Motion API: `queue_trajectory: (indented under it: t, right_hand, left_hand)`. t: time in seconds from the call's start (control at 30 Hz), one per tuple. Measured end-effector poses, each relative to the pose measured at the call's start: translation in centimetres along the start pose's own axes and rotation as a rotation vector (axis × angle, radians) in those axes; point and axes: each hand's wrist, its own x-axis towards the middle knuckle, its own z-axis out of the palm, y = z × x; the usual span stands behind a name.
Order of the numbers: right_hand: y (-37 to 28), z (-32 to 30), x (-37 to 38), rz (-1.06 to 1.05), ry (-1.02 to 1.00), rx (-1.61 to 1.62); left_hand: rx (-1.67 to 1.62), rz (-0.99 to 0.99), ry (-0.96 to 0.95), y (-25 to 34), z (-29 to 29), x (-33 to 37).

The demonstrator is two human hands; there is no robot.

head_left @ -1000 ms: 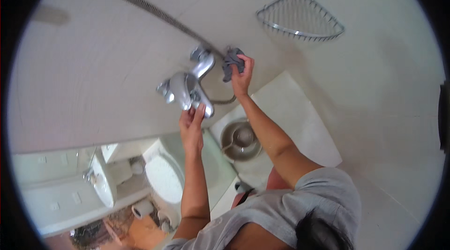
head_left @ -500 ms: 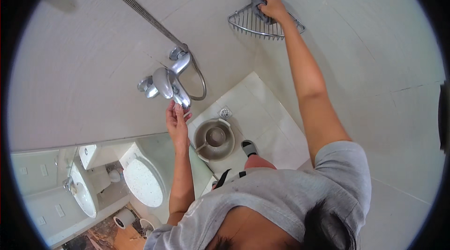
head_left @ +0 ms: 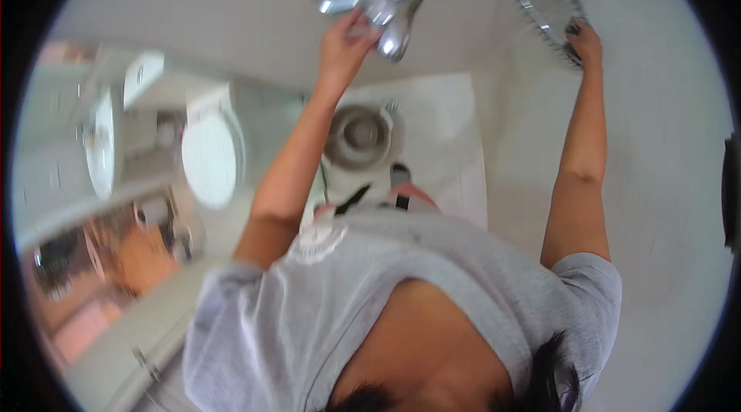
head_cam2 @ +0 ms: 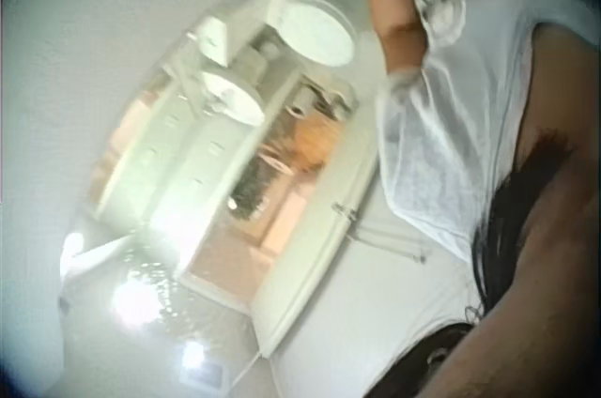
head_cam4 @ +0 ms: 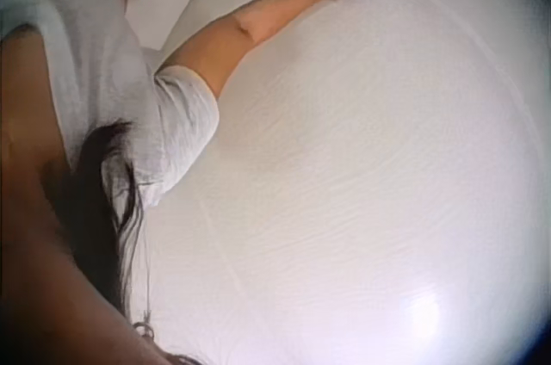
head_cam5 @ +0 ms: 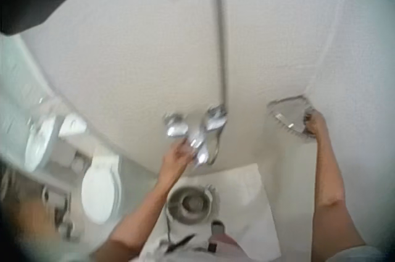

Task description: The person cleans a bathroom by first rinsing a mop head in a bucket, then pouring water from a basin onto the floor and wiping it with their hand. They proceed to wipe the sink, shower walls, and floor using a cloth.

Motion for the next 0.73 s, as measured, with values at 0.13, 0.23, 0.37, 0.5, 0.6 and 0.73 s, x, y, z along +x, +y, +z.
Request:
queue_trajectory:
  t: [0.13, 0.23, 0.37, 0.5, 0.6, 0.73]
  right_hand:
    - [2.1, 2.6, 0.0, -0.011, -0.063, 0.026]
    - [6.8, 2.4, 1.3, -0.099, -0.087, 0.1]
    - [6.4, 1.3, 1.7, -0.249, -0.274, 0.067]
    - [5.4, -0.7, 0.9, 0.069, -0.455, 0.849]
    - [2.5, -0.8, -0.9, 0.235, -0.187, 1.408]
    - [-5.1, -3.0, -6.5, 0.085, -0.003, 2.017]
  left_hand:
    - [0.059, 0.032, 0.074, -1.7, 0.1, 0.1]
    - [0.009, 0.137, 0.185, -3.8, 2.1, -0.2]
    - [-0.06, 0.107, 0.359, -4.7, 4.1, -3.6]
    - [0.078, 0.09, 0.303, -4.7, 2.7, -9.3]
    - [0.179, -0.095, 0.219, -6.0, -0.4, -14.5]
    - [0.284, -0.302, 0.27, -8.4, -6.1, -21.9]
